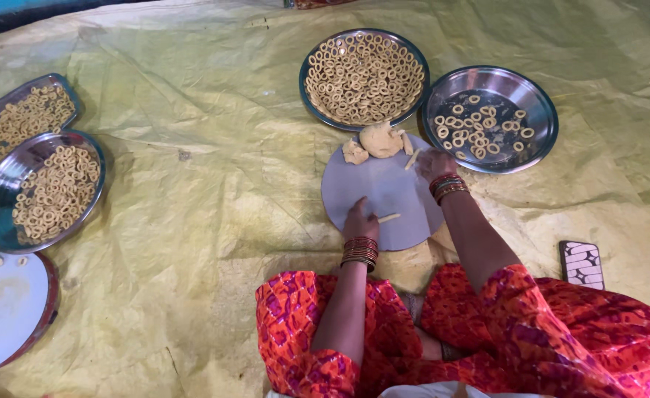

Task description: The person rolls small pieces of dough into thin ropes on a round board, then joins the ends to form rings and places them into a metal bowl. The process is repeated continuously with additional dough pieces.

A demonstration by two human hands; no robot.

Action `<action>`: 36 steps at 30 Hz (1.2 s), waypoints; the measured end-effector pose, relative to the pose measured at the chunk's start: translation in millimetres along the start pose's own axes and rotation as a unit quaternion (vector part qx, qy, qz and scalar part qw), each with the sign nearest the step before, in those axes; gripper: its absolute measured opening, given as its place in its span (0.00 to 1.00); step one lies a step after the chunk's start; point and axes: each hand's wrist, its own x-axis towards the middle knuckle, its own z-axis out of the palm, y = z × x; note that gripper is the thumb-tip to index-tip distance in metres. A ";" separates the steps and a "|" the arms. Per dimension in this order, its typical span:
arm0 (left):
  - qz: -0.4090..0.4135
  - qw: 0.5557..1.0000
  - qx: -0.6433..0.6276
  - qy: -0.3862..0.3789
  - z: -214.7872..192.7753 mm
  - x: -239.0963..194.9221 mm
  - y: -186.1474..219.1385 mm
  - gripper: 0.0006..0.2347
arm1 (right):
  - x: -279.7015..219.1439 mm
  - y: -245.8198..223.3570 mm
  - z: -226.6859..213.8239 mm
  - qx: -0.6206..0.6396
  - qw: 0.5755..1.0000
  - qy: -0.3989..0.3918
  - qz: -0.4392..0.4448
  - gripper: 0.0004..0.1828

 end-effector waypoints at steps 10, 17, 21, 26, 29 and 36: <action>-0.100 0.907 0.392 -0.119 -19.4 21.1 -18.2 0.24 | -83.2 32.3 -13.9 -0.385 0.855 -0.013 -0.347 0.21; -0.105 0.892 0.390 -0.201 -0.1 38.5 -40.0 0.21 | -168.2 72.7 -8.3 -0.522 0.539 -0.193 -0.633 0.24; -0.052 0.893 0.411 -0.178 -2.8 40.9 -48.2 0.20 | -161.9 67.5 -10.7 -0.536 0.651 -0.171 -0.510 0.12; -0.024 0.892 0.410 -0.189 -1.0 41.9 -49.3 0.15 | -165.4 61.2 -25.3 -0.727 0.590 -0.113 -0.333 0.22; -0.015 0.899 0.399 -0.180 2.4 41.1 -51.0 0.15 | -180.7 77.3 -27.4 -0.695 0.503 -0.067 -0.510 0.37; -0.022 0.900 0.396 -0.179 1.6 41.7 -43.3 0.14 | -154.7 88.8 19.7 -0.749 0.539 -0.109 -0.370 0.58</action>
